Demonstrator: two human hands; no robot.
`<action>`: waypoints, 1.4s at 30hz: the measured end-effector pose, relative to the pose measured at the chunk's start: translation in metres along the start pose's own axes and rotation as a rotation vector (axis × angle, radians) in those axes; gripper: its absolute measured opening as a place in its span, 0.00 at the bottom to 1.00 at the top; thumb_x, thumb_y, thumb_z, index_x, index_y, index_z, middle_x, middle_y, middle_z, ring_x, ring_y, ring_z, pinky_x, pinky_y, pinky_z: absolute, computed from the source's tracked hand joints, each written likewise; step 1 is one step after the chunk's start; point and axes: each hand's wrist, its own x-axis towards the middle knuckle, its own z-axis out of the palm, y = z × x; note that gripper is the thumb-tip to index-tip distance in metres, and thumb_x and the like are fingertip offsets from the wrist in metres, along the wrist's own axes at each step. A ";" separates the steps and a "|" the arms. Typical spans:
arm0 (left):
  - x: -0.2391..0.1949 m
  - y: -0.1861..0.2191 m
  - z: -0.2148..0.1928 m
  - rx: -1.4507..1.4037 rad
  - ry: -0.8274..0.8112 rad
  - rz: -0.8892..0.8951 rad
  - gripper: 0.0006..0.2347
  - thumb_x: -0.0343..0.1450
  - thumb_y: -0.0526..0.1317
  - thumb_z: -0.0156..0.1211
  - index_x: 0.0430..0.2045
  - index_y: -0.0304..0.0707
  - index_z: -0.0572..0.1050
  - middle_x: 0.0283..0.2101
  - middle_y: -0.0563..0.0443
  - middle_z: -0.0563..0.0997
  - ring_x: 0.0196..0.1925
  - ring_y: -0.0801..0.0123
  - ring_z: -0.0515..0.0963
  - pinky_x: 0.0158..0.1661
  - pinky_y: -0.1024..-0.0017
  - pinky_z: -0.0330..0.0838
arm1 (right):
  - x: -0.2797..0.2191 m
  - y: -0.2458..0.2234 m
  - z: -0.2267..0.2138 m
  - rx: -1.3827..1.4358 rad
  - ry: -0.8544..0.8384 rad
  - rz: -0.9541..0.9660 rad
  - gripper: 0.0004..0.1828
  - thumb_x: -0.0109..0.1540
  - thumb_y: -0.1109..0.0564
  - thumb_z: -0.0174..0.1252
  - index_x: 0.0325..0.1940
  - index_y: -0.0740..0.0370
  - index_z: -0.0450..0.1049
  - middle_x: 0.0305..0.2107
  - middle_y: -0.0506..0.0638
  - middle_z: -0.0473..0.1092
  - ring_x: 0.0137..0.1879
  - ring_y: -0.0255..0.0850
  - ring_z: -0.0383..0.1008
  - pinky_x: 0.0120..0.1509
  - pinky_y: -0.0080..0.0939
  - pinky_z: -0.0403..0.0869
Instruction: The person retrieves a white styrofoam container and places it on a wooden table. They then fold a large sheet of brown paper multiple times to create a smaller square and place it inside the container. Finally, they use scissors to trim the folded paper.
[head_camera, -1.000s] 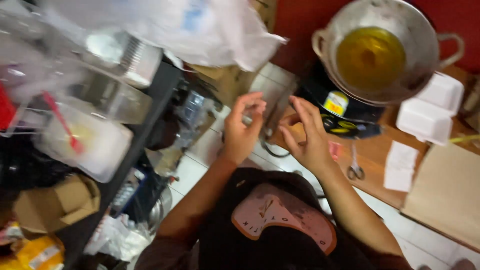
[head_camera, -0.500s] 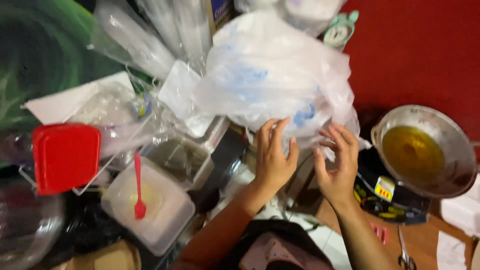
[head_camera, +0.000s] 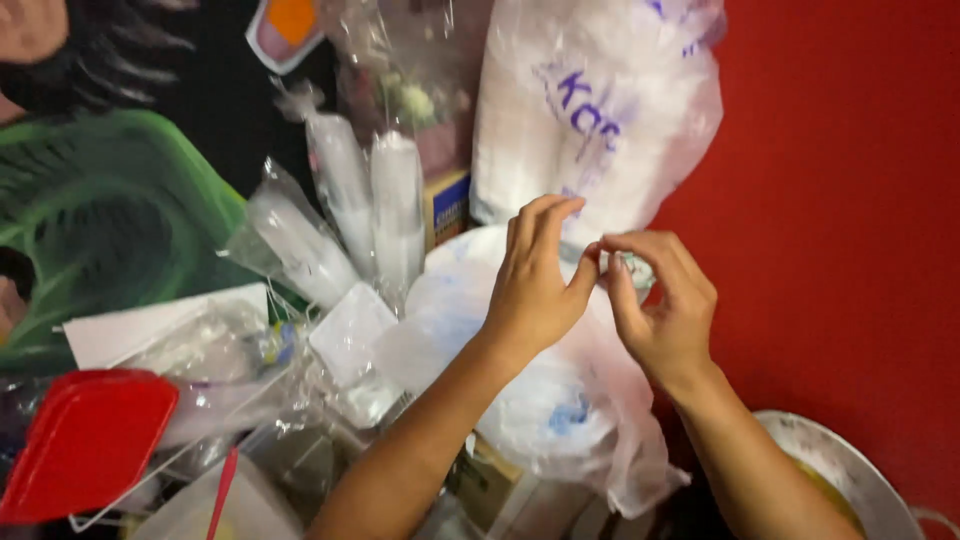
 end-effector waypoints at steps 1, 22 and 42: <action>0.016 -0.012 0.008 0.000 0.005 0.012 0.18 0.67 0.34 0.59 0.52 0.35 0.68 0.53 0.42 0.68 0.55 0.48 0.72 0.54 0.56 0.69 | 0.014 0.013 0.004 -0.001 0.007 -0.011 0.09 0.62 0.65 0.59 0.46 0.66 0.77 0.36 0.56 0.75 0.42 0.54 0.77 0.46 0.49 0.74; 0.279 -0.119 0.034 0.704 0.330 0.247 0.53 0.64 0.61 0.79 0.72 0.46 0.39 0.76 0.41 0.42 0.78 0.48 0.52 0.67 0.46 0.63 | 0.223 0.169 -0.008 -0.253 0.146 0.162 0.02 0.67 0.61 0.61 0.42 0.60 0.74 0.36 0.49 0.74 0.42 0.37 0.73 0.44 0.36 0.72; 0.225 -0.078 0.028 0.347 0.020 1.057 0.03 0.69 0.36 0.53 0.27 0.37 0.70 0.33 0.46 0.69 0.36 0.57 0.69 0.41 0.64 0.66 | 0.247 0.115 0.028 -0.439 -0.738 0.504 0.32 0.62 0.64 0.44 0.72 0.55 0.52 0.60 0.60 0.64 0.59 0.51 0.69 0.56 0.48 0.67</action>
